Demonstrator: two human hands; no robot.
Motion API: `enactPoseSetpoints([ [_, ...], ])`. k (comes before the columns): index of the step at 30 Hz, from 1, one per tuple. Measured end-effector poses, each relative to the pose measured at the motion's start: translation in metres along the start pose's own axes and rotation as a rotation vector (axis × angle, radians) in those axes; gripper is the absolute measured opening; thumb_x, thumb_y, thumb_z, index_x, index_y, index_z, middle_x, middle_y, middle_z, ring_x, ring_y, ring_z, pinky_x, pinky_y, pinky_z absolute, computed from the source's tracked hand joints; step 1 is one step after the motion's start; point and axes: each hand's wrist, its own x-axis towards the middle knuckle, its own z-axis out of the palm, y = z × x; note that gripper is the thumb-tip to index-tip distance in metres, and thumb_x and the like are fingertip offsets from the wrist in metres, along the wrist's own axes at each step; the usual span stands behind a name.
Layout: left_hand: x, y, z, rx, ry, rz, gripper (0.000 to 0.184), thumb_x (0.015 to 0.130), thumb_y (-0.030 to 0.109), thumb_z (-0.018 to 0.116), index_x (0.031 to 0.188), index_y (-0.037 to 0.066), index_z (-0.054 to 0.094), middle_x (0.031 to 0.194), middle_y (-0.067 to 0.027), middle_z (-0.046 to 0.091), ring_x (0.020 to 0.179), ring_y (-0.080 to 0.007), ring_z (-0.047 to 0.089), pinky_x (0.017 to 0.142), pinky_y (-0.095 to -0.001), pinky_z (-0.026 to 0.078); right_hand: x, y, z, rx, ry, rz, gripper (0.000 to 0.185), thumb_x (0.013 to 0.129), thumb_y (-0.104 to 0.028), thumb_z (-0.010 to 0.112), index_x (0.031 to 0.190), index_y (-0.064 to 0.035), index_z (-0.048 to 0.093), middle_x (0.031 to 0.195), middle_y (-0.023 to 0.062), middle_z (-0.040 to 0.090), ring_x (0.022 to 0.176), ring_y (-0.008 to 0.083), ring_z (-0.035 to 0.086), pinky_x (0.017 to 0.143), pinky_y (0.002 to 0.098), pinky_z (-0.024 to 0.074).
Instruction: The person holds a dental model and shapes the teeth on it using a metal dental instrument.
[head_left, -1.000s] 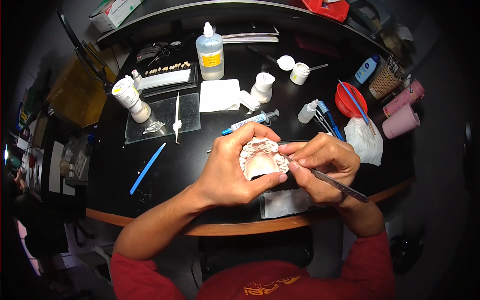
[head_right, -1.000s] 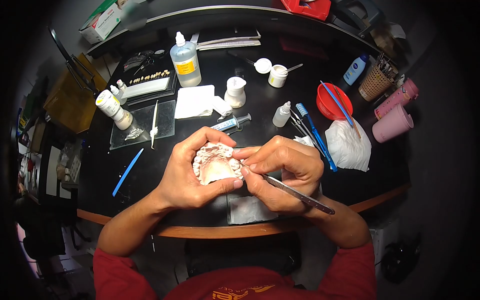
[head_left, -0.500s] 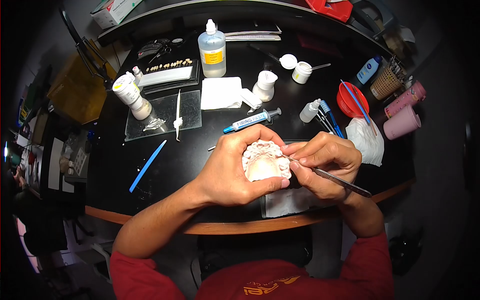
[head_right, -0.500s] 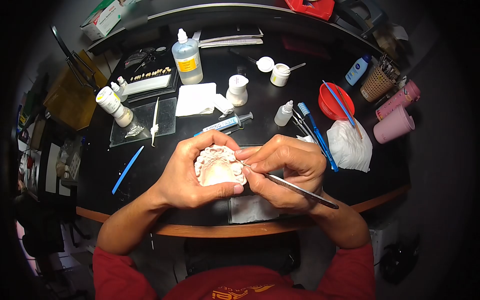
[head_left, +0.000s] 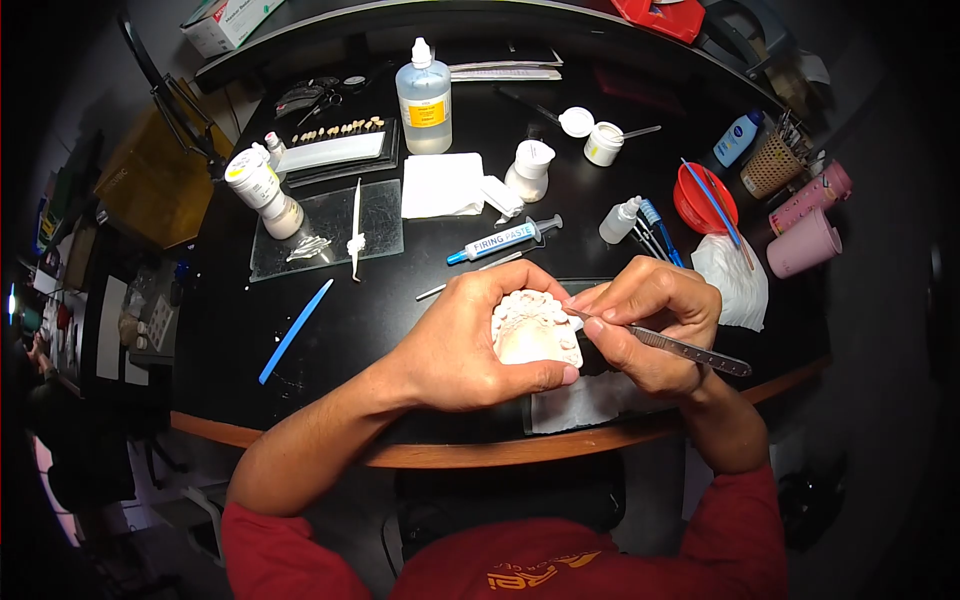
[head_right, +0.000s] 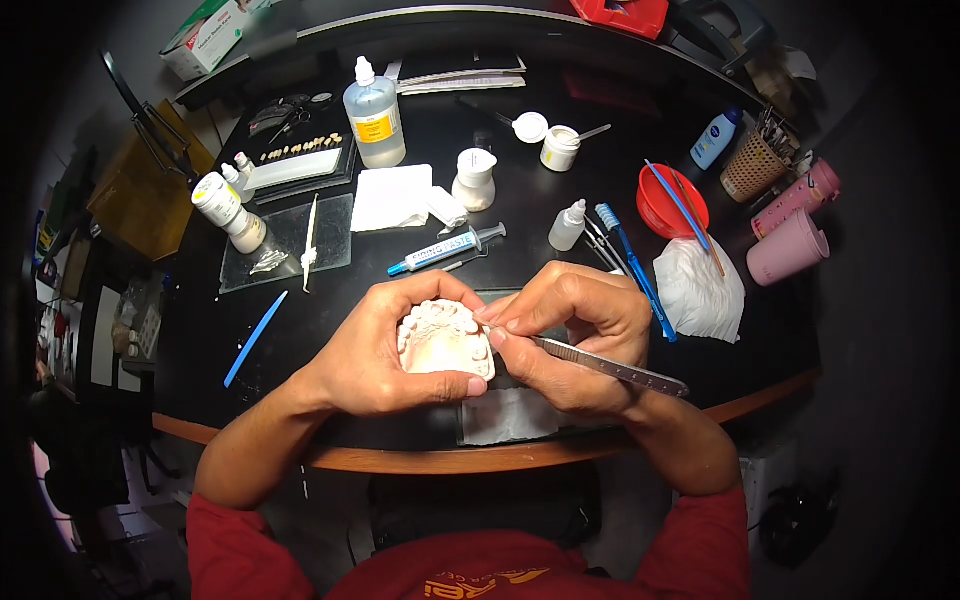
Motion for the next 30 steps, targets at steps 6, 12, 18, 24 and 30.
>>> enactPoseSetpoints([
  [6, -0.0028, -0.0035, 0.0018, 0.013, -0.007, -0.061, 0.064, 0.072, 0.022, 0.096, 0.116, 0.0, 0.055, 0.1, -0.0123, 0.069, 0.093, -0.0181, 0.069, 0.082, -0.0317, 0.055, 0.0038, 0.0023, 0.0006, -0.087, -0.044, -0.078, 0.013, 0.079, 0.01, 0.077, 0.082, 0.0007, 0.068, 0.081, 0.0137, 0.074, 0.081, 0.0253, 0.078, 0.082, 0.0422, 0.0657],
  [12, -0.0012, -0.0033, 0.0019, 0.02, -0.07, 0.03, 0.061, 0.072, 0.02, 0.095, 0.114, 0.0, 0.055, 0.1, -0.0114, 0.069, 0.093, -0.0169, 0.068, 0.082, -0.0315, 0.055, 0.0021, 0.0019, 0.0027, -0.108, -0.058, -0.014, 0.013, 0.077, 0.009, 0.079, 0.08, 0.0009, 0.069, 0.08, 0.013, 0.075, 0.082, 0.0258, 0.078, 0.082, 0.0391, 0.0659],
  [18, -0.0048, 0.001, 0.009, -0.092, 0.003, -0.015, 0.065, 0.073, 0.018, 0.093, 0.12, 0.0, 0.052, 0.1, -0.0112, 0.069, 0.093, -0.017, 0.068, 0.081, -0.0316, 0.055, 0.0011, 0.0012, 0.0046, -0.17, -0.013, -0.042, 0.014, 0.077, 0.009, 0.079, 0.079, 0.0011, 0.069, 0.079, 0.0129, 0.074, 0.081, 0.0254, 0.078, 0.079, 0.0379, 0.0663],
  [24, -0.0043, 0.0, 0.0056, 0.015, 0.004, 0.05, 0.064, 0.073, 0.017, 0.091, 0.119, 0.001, 0.051, 0.099, -0.0119, 0.068, 0.092, -0.0187, 0.07, 0.079, -0.0321, 0.055, 0.0021, 0.0029, 0.0035, -0.142, -0.004, -0.063, 0.014, 0.076, 0.01, 0.08, 0.078, 0.0012, 0.069, 0.078, 0.014, 0.074, 0.08, 0.026, 0.078, 0.076, 0.0368, 0.0662],
  [30, -0.0034, 0.0002, 0.005, 0.056, 0.012, 0.09, 0.061, 0.072, 0.017, 0.092, 0.116, 0.001, 0.053, 0.102, -0.0127, 0.066, 0.096, -0.0178, 0.067, 0.082, -0.0323, 0.054, 0.0004, 0.0047, 0.0015, -0.11, -0.002, -0.029, 0.012, 0.078, 0.009, 0.079, 0.083, 0.0024, 0.072, 0.081, 0.0149, 0.074, 0.084, 0.0277, 0.079, 0.075, 0.0349, 0.0654],
])
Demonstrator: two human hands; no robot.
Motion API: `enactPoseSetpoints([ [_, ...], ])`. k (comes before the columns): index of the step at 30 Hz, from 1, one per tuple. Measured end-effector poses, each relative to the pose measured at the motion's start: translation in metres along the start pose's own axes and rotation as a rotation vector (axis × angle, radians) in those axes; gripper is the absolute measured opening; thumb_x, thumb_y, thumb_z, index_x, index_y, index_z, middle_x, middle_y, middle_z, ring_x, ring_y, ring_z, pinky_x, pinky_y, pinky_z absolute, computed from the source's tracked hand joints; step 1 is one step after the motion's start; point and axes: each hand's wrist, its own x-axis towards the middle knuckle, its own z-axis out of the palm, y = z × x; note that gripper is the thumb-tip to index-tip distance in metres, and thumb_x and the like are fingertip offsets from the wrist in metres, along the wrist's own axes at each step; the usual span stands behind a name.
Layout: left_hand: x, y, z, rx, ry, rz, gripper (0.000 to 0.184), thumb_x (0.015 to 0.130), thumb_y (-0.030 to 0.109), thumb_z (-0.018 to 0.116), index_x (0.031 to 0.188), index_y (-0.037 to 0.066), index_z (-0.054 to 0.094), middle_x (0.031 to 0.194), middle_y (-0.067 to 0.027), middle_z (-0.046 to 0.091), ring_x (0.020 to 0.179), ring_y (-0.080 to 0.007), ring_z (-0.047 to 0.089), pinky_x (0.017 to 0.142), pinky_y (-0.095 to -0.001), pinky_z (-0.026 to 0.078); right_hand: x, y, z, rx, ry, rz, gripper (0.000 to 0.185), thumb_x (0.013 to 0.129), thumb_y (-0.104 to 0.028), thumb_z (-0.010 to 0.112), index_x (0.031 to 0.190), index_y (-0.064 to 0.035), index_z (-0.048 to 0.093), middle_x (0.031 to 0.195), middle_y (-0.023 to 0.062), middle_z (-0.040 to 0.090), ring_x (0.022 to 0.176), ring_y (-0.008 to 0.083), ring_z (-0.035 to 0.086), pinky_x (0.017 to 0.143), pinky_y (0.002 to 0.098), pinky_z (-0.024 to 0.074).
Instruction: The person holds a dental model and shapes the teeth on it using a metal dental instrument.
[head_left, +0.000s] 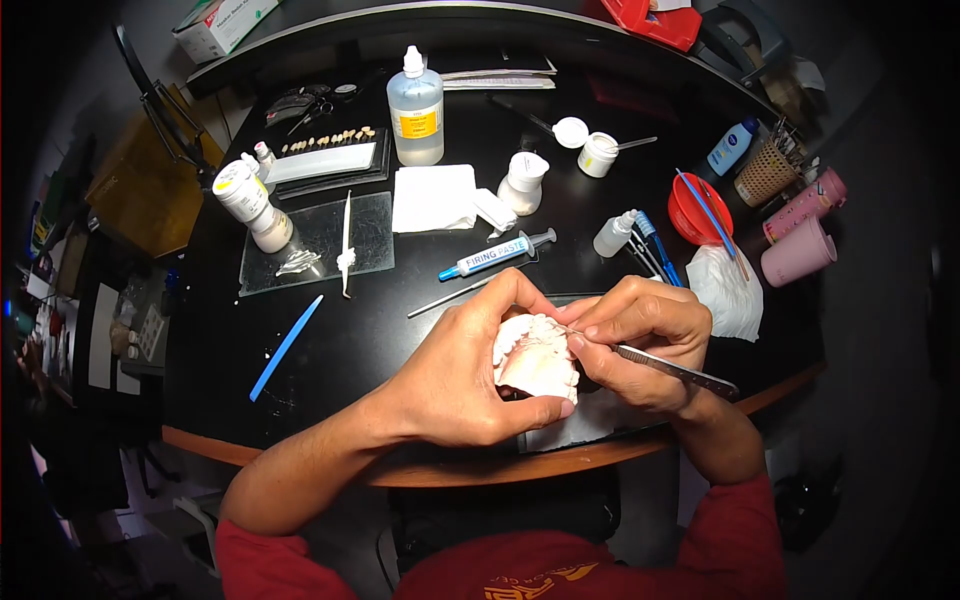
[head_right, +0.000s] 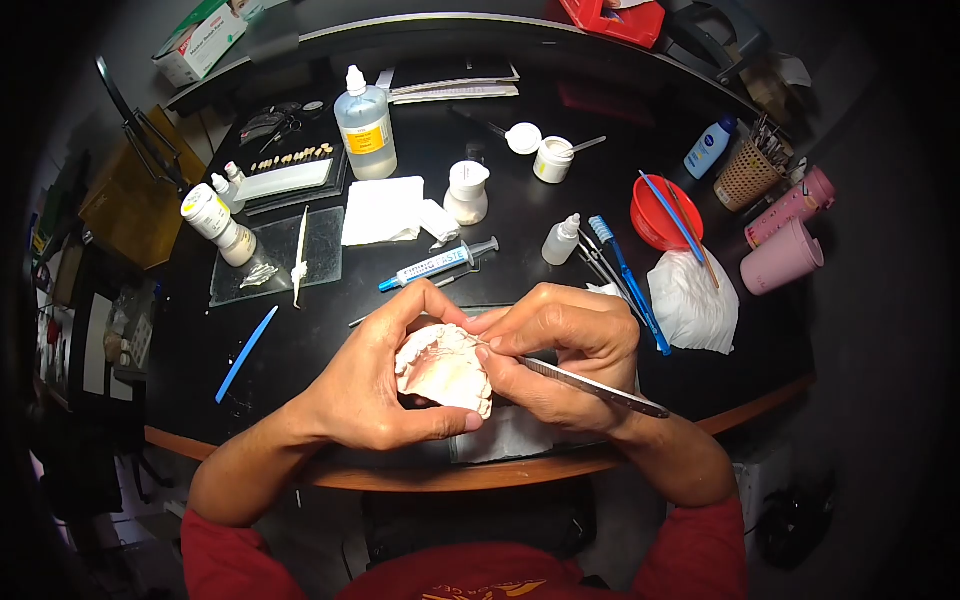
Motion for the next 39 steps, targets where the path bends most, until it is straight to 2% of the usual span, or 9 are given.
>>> enactPoseSetpoints([
  [4, 0.001, -0.004, -0.001, -0.006, -0.001, 0.021, 0.063, 0.073, 0.018, 0.093, 0.119, -0.001, 0.055, 0.104, -0.0111, 0.067, 0.096, -0.0164, 0.067, 0.082, -0.0314, 0.055, 0.0, -0.001, 0.0, -0.012, 0.015, 0.022, 0.011, 0.08, 0.009, 0.079, 0.085, 0.0029, 0.072, 0.083, 0.0152, 0.074, 0.087, 0.0272, 0.079, 0.075, 0.0329, 0.0644],
  [7, 0.001, 0.001, -0.002, -0.129, -0.028, -0.091, 0.058, 0.081, 0.016, 0.087, 0.126, -0.002, 0.054, 0.106, -0.0097, 0.066, 0.097, -0.0145, 0.066, 0.084, -0.0297, 0.055, 0.0, -0.002, -0.002, 0.003, 0.015, 0.07, 0.011, 0.081, 0.009, 0.081, 0.086, 0.0029, 0.072, 0.085, 0.0156, 0.074, 0.089, 0.0267, 0.079, 0.075, 0.0316, 0.0638],
  [10, 0.0, 0.004, 0.0, -0.284, 0.041, -0.191, 0.049, 0.091, 0.01, 0.078, 0.132, 0.001, 0.052, 0.103, -0.0048, 0.066, 0.086, -0.0064, 0.062, 0.073, -0.0224, 0.051, -0.002, 0.001, -0.001, 0.004, 0.044, 0.054, 0.012, 0.081, 0.007, 0.082, 0.086, 0.0028, 0.072, 0.086, 0.016, 0.074, 0.09, 0.0268, 0.079, 0.075, 0.0309, 0.0634],
  [11, -0.001, 0.002, 0.005, -0.354, 0.089, -0.164, 0.038, 0.098, 0.009, 0.068, 0.131, 0.001, 0.051, 0.1, -0.0052, 0.067, 0.081, -0.0056, 0.061, 0.066, -0.0221, 0.049, -0.002, 0.001, 0.001, 0.024, 0.064, 0.06, 0.013, 0.081, 0.006, 0.083, 0.085, 0.0026, 0.072, 0.086, 0.0161, 0.074, 0.09, 0.0272, 0.079, 0.075, 0.0312, 0.0634],
  [14, -0.001, -0.002, 0.005, -0.261, 0.132, -0.221, 0.036, 0.099, 0.008, 0.066, 0.13, 0.001, 0.05, 0.097, -0.0058, 0.066, 0.078, -0.0066, 0.06, 0.064, -0.0232, 0.05, -0.001, -0.004, -0.001, -0.003, 0.002, 0.082, 0.01, 0.086, 0.01, 0.075, 0.087, 0.0019, 0.069, 0.088, 0.0162, 0.072, 0.088, 0.0265, 0.077, 0.088, 0.0413, 0.0641],
  [24, 0.001, 0.002, 0.011, -0.138, 0.275, -0.055, 0.029, 0.098, 0.003, 0.065, 0.125, -0.002, 0.056, 0.096, -0.0087, 0.07, 0.072, -0.0059, 0.064, 0.059, -0.021, 0.05, -0.002, -0.002, 0.0, 0.003, 0.059, 0.036, 0.011, 0.083, 0.009, 0.078, 0.089, 0.0034, 0.071, 0.087, 0.0161, 0.074, 0.091, 0.0297, 0.078, 0.079, 0.0338, 0.0639],
  [28, 0.0, 0.0, 0.01, -0.105, 0.33, -0.008, 0.024, 0.094, 0.001, 0.068, 0.115, -0.004, 0.06, 0.097, -0.0113, 0.073, 0.085, -0.0108, 0.07, 0.073, -0.026, 0.056, -0.004, -0.002, 0.004, 0.011, 0.08, 0.011, 0.012, 0.082, 0.01, 0.077, 0.089, 0.0033, 0.07, 0.086, 0.0159, 0.073, 0.089, 0.0282, 0.078, 0.08, 0.0353, 0.0646],
  [35, -0.001, -0.007, 0.011, -0.069, 0.345, 0.065, 0.021, 0.094, 0.002, 0.064, 0.115, -0.002, 0.06, 0.095, -0.0116, 0.073, 0.087, -0.0112, 0.069, 0.072, -0.0273, 0.056, -0.004, -0.003, 0.009, -0.02, 0.082, -0.022, 0.012, 0.081, 0.011, 0.076, 0.086, 0.0036, 0.069, 0.084, 0.0133, 0.071, 0.079, 0.0207, 0.075, 0.08, 0.036, 0.0655],
  [39, -0.001, -0.004, 0.011, -0.119, 0.312, -0.01, 0.021, 0.094, 0.001, 0.063, 0.115, -0.002, 0.059, 0.095, -0.0103, 0.071, 0.085, -0.0106, 0.068, 0.072, -0.0274, 0.055, -0.006, -0.002, 0.009, -0.012, 0.084, 0.009, 0.013, 0.081, 0.012, 0.075, 0.086, 0.0026, 0.068, 0.084, 0.0138, 0.07, 0.081, 0.0211, 0.075, 0.078, 0.0345, 0.0643],
])
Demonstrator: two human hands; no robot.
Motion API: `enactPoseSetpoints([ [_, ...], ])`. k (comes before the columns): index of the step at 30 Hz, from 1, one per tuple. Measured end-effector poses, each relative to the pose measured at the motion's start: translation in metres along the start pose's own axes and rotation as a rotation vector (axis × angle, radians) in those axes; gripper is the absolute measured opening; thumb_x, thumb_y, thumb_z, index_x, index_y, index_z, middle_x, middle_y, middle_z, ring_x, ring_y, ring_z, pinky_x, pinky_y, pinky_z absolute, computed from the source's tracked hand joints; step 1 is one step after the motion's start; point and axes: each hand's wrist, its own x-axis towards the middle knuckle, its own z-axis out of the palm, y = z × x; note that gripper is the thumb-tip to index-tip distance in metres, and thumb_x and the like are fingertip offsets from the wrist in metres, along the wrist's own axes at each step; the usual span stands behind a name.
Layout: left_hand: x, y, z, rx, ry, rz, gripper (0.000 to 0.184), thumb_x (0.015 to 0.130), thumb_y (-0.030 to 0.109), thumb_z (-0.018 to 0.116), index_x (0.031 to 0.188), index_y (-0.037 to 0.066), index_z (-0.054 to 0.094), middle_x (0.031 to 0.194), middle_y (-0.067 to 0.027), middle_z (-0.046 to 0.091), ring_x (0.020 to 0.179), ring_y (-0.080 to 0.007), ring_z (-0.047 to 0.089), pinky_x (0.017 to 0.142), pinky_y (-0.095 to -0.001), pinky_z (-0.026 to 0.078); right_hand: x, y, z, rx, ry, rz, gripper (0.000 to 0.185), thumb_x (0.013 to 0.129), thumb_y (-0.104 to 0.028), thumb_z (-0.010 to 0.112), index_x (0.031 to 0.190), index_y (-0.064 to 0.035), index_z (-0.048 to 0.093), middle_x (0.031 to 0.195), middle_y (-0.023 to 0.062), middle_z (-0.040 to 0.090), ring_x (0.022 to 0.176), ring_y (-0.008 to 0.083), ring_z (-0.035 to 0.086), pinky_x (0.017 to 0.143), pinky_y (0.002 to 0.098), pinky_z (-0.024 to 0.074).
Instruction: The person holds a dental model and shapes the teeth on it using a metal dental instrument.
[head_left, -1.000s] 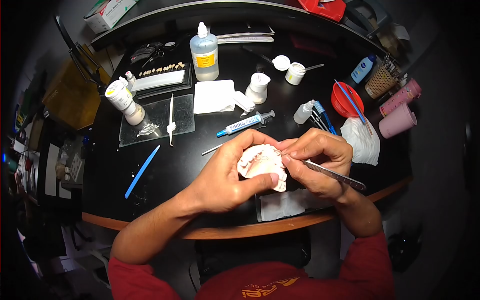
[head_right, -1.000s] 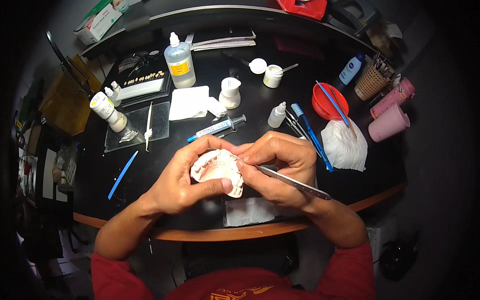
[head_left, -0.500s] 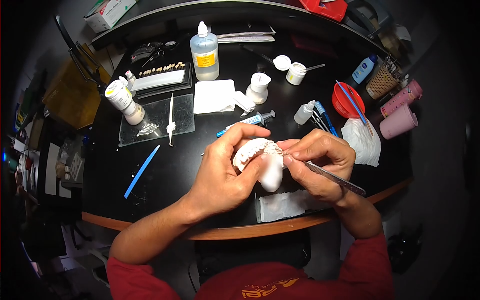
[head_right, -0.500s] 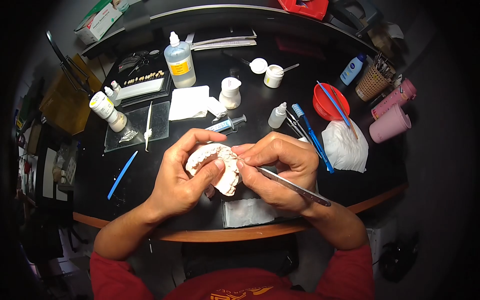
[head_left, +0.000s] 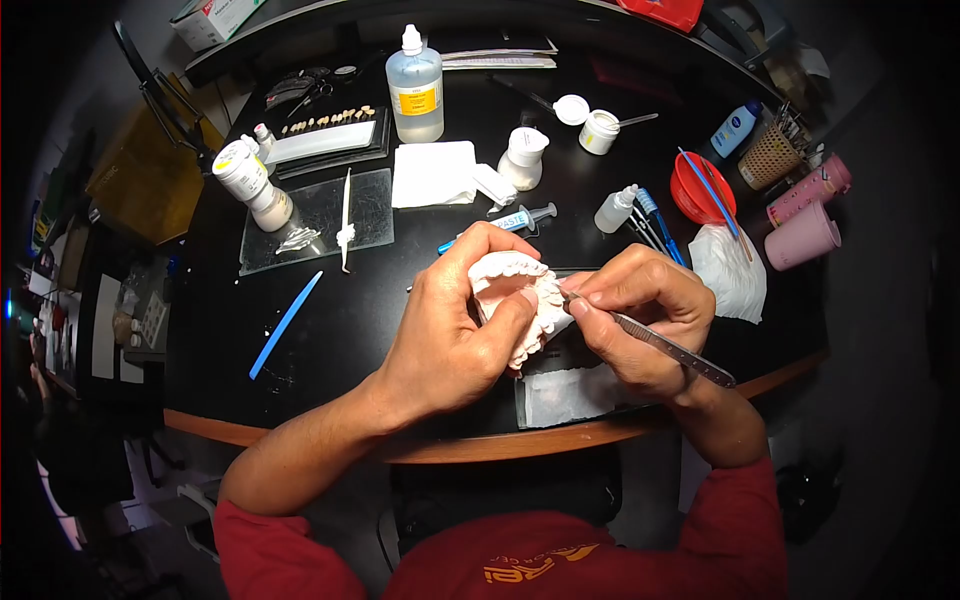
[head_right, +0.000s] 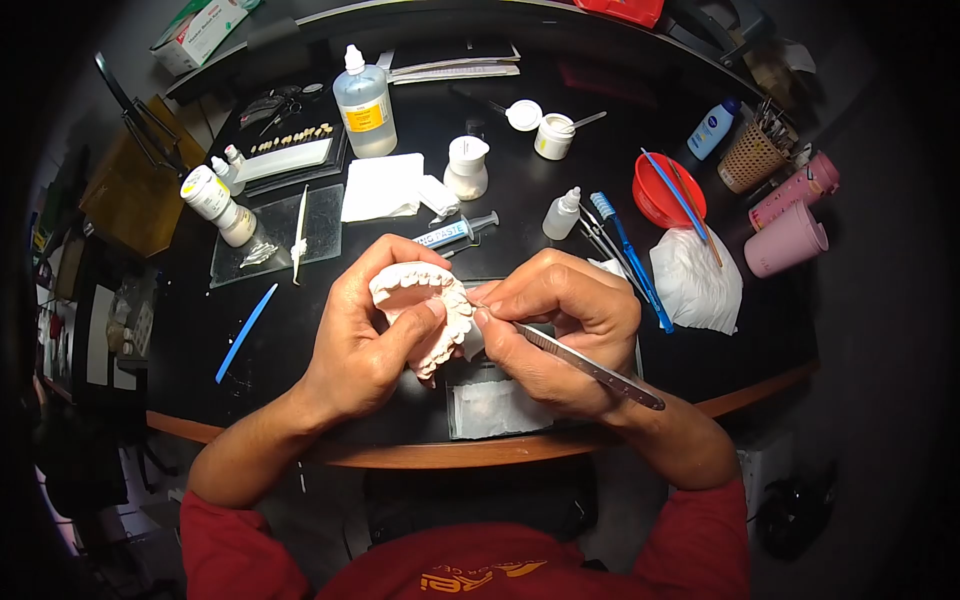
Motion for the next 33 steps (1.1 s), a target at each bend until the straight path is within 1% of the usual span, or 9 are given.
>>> enactPoseSetpoints([
  [2, 0.001, -0.002, -0.002, 0.005, -0.031, -0.017, 0.022, 0.096, 0.0, 0.062, 0.118, -0.001, 0.058, 0.1, -0.007, 0.068, 0.09, -0.0082, 0.065, 0.079, -0.0248, 0.053, 0.0, -0.003, -0.002, -0.038, -0.05, 0.02, 0.016, 0.082, 0.015, 0.073, 0.086, 0.0012, 0.065, 0.085, 0.0143, 0.068, 0.084, 0.0235, 0.074, 0.081, 0.0377, 0.0645],
  [5, 0.0, 0.001, -0.005, 0.06, -0.036, -0.049, 0.021, 0.096, 0.001, 0.063, 0.117, -0.001, 0.058, 0.098, -0.0069, 0.067, 0.088, -0.0079, 0.065, 0.076, -0.0243, 0.053, 0.001, -0.004, -0.004, -0.039, -0.084, 0.038, 0.015, 0.082, 0.014, 0.072, 0.085, 0.0016, 0.065, 0.086, 0.0145, 0.068, 0.083, 0.0236, 0.074, 0.082, 0.038, 0.0645],
  [8, 0.001, 0.009, -0.004, 0.04, -0.046, -0.111, 0.026, 0.092, 0.003, 0.07, 0.116, 0.0, 0.058, 0.094, -0.0068, 0.068, 0.084, -0.0077, 0.065, 0.072, -0.0238, 0.053, 0.001, -0.004, -0.004, -0.037, -0.091, 0.041, 0.014, 0.082, 0.014, 0.073, 0.085, 0.002, 0.066, 0.087, 0.015, 0.069, 0.086, 0.0254, 0.076, 0.083, 0.0383, 0.0645],
  [11, 0.002, 0.004, 0.0, 0.2, 0.0, 0.177, 0.033, 0.085, 0.008, 0.079, 0.11, -0.002, 0.059, 0.089, -0.0146, 0.072, 0.085, -0.0183, 0.075, 0.075, -0.033, 0.06, 0.003, 0.0, 0.0, -0.024, -0.055, -0.01, 0.011, 0.08, 0.01, 0.077, 0.084, 0.0022, 0.07, 0.085, 0.0148, 0.073, 0.082, 0.0228, 0.077, 0.076, 0.0328, 0.064],
  [14, 0.003, 0.002, -0.001, 0.205, 0.006, 0.168, 0.04, 0.081, 0.008, 0.084, 0.11, -0.003, 0.059, 0.09, -0.0153, 0.072, 0.088, -0.0197, 0.075, 0.079, -0.0345, 0.062, 0.003, 0.002, -0.002, 0.006, -0.077, -0.012, 0.011, 0.081, 0.01, 0.077, 0.084, 0.0022, 0.07, 0.085, 0.0148, 0.073, 0.086, 0.0254, 0.078, 0.081, 0.0351, 0.0651],
  [17, 0.002, 0.002, 0.0, 0.119, -0.001, 0.131, 0.038, 0.081, 0.007, 0.084, 0.109, -0.002, 0.059, 0.089, -0.0148, 0.072, 0.088, -0.0197, 0.075, 0.078, -0.0338, 0.062, 0.004, 0.001, -0.002, 0.017, -0.081, -0.012, 0.01, 0.081, 0.009, 0.077, 0.085, 0.0022, 0.07, 0.085, 0.0144, 0.073, 0.088, 0.0277, 0.078, 0.082, 0.0368, 0.0656],
  [29, 0.004, -0.004, -0.002, 0.282, 0.016, 0.302, 0.037, 0.079, 0.008, 0.086, 0.103, -0.003, 0.06, 0.088, -0.0153, 0.069, 0.082, -0.0232, 0.075, 0.07, -0.0333, 0.059, 0.005, 0.002, -0.006, 0.033, -0.121, 0.034, 0.009, 0.081, 0.01, 0.076, 0.083, 0.0031, 0.071, 0.083, 0.0142, 0.073, 0.09, 0.0281, 0.078, 0.082, 0.0365, 0.0653],
  [32, 0.004, -0.006, -0.004, 0.371, 0.022, 0.348, 0.04, 0.078, 0.011, 0.09, 0.104, -0.002, 0.061, 0.089, -0.0101, 0.07, 0.083, -0.0129, 0.071, 0.073, -0.0268, 0.056, 0.004, 0.004, -0.007, 0.062, -0.121, 0.063, 0.008, 0.081, 0.01, 0.075, 0.083, 0.0029, 0.071, 0.083, 0.0139, 0.074, 0.089, 0.0268, 0.078, 0.085, 0.0381, 0.0653],
  [33, 0.005, -0.006, -0.004, 0.368, 0.023, 0.347, 0.04, 0.078, 0.011, 0.09, 0.104, -0.002, 0.061, 0.089, -0.0101, 0.07, 0.082, -0.013, 0.071, 0.073, -0.0269, 0.056, 0.005, 0.004, -0.007, 0.07, -0.124, 0.064, 0.008, 0.081, 0.01, 0.075, 0.083, 0.0028, 0.071, 0.083, 0.0138, 0.074, 0.088, 0.0265, 0.078, 0.085, 0.0384, 0.0653],
])
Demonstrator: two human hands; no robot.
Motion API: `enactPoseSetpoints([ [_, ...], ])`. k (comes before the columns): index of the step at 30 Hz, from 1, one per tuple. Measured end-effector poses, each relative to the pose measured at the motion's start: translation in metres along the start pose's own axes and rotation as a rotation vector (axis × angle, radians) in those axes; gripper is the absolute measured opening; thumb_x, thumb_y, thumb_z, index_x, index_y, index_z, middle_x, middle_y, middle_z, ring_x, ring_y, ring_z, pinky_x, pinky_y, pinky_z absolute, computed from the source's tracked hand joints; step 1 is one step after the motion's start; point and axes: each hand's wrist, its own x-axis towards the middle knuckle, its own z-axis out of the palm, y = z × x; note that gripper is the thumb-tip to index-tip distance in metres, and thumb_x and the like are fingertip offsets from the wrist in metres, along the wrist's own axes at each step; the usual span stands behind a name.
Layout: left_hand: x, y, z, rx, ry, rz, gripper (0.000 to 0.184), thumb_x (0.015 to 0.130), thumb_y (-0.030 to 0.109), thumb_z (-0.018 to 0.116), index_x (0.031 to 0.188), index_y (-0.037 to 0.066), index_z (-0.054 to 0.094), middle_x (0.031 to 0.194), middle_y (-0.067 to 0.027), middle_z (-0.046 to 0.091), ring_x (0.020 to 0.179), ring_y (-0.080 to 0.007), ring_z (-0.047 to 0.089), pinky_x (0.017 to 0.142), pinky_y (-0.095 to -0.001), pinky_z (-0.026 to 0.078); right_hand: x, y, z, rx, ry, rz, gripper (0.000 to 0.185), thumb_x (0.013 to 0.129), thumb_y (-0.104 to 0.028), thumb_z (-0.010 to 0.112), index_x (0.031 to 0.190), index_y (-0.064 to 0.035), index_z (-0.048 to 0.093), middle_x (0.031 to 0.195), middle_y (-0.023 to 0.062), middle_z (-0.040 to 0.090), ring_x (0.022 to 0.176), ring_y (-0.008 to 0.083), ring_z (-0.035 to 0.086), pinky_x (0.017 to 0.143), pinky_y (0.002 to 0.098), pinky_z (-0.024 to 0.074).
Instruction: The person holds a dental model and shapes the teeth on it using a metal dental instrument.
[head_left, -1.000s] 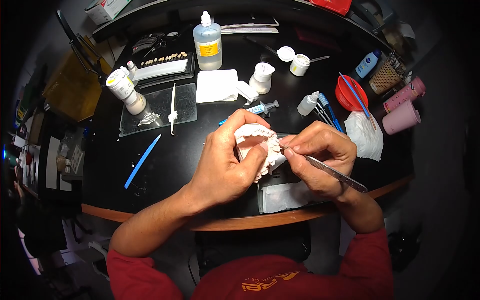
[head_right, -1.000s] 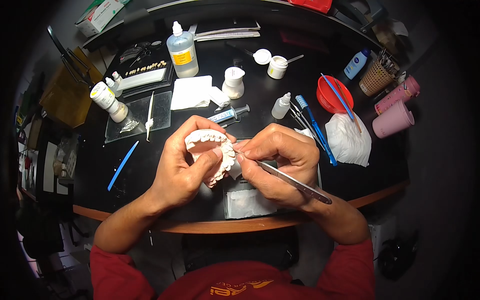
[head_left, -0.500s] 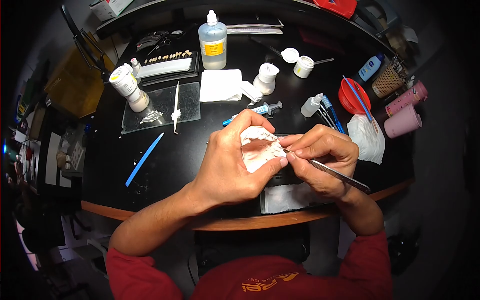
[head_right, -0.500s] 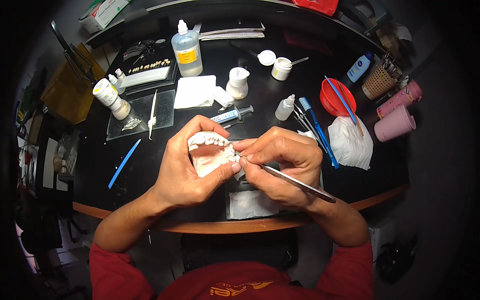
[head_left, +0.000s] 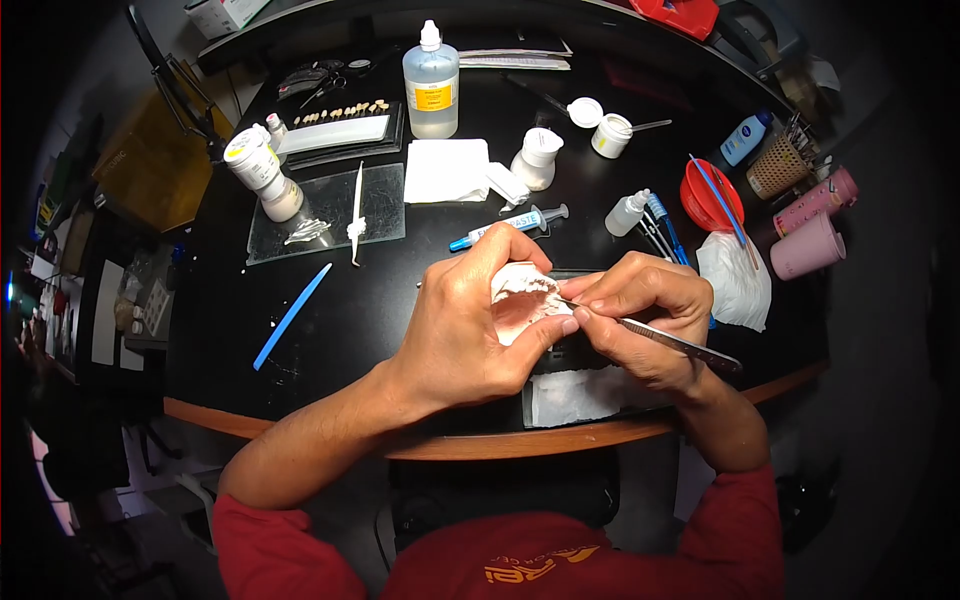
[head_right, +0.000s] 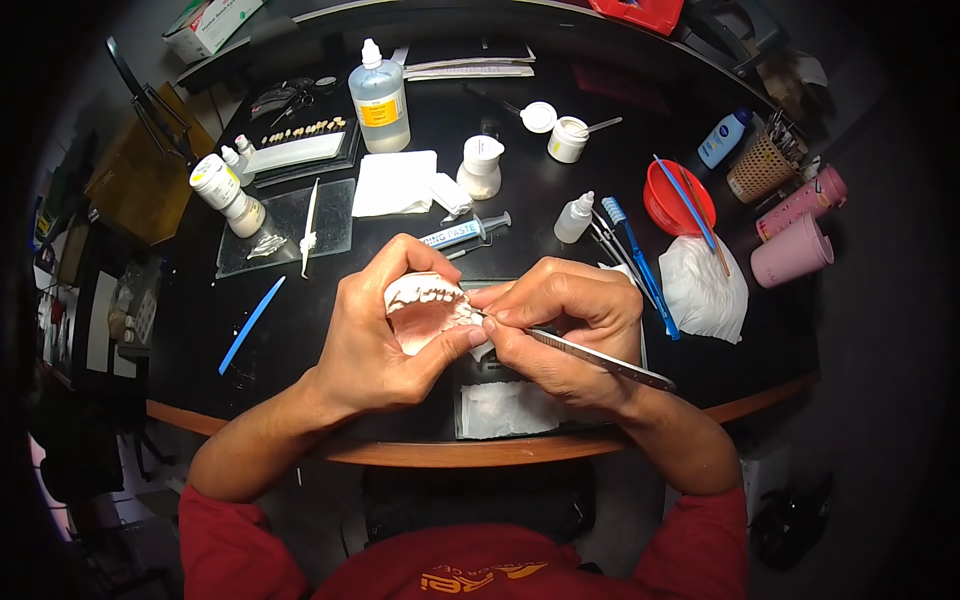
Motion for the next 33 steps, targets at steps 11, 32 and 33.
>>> enactPoseSetpoints([
  [11, -0.0021, -0.0012, 0.0006, 0.032, -0.021, 0.017, 0.04, 0.077, 0.011, 0.091, 0.102, 0.0, 0.061, 0.088, -0.0089, 0.07, 0.081, -0.0121, 0.071, 0.071, -0.0266, 0.055, -0.0026, -0.0028, 0.0012, 0.123, 0.02, 0.111, 0.009, 0.083, 0.011, 0.074, 0.082, 0.0023, 0.071, 0.083, 0.0122, 0.073, 0.091, 0.0252, 0.077, 0.092, 0.0401, 0.0637],
  [32, -0.0028, 0.0005, 0.0021, 0.022, -0.021, 0.03, 0.041, 0.077, 0.019, 0.091, 0.099, 0.001, 0.062, 0.085, -0.0133, 0.068, 0.077, -0.026, 0.073, 0.067, -0.035, 0.055, -0.006, -0.0015, -0.0042, 0.24, -0.033, 0.193, 0.012, 0.085, 0.007, 0.074, 0.078, 0.0003, 0.068, 0.086, 0.0135, 0.074, 0.093, 0.0244, 0.077, 0.088, 0.0378, 0.0634],
  [33, -0.0024, 0.0007, 0.0011, 0.035, -0.024, 0.043, 0.042, 0.077, 0.018, 0.092, 0.1, 0.0, 0.062, 0.085, -0.0119, 0.069, 0.078, -0.022, 0.073, 0.068, -0.0323, 0.056, -0.0063, -0.0025, -0.0033, 0.226, -0.019, 0.193, 0.012, 0.085, 0.007, 0.074, 0.078, 0.0004, 0.068, 0.086, 0.0132, 0.073, 0.093, 0.0241, 0.077, 0.089, 0.038, 0.0634],
])
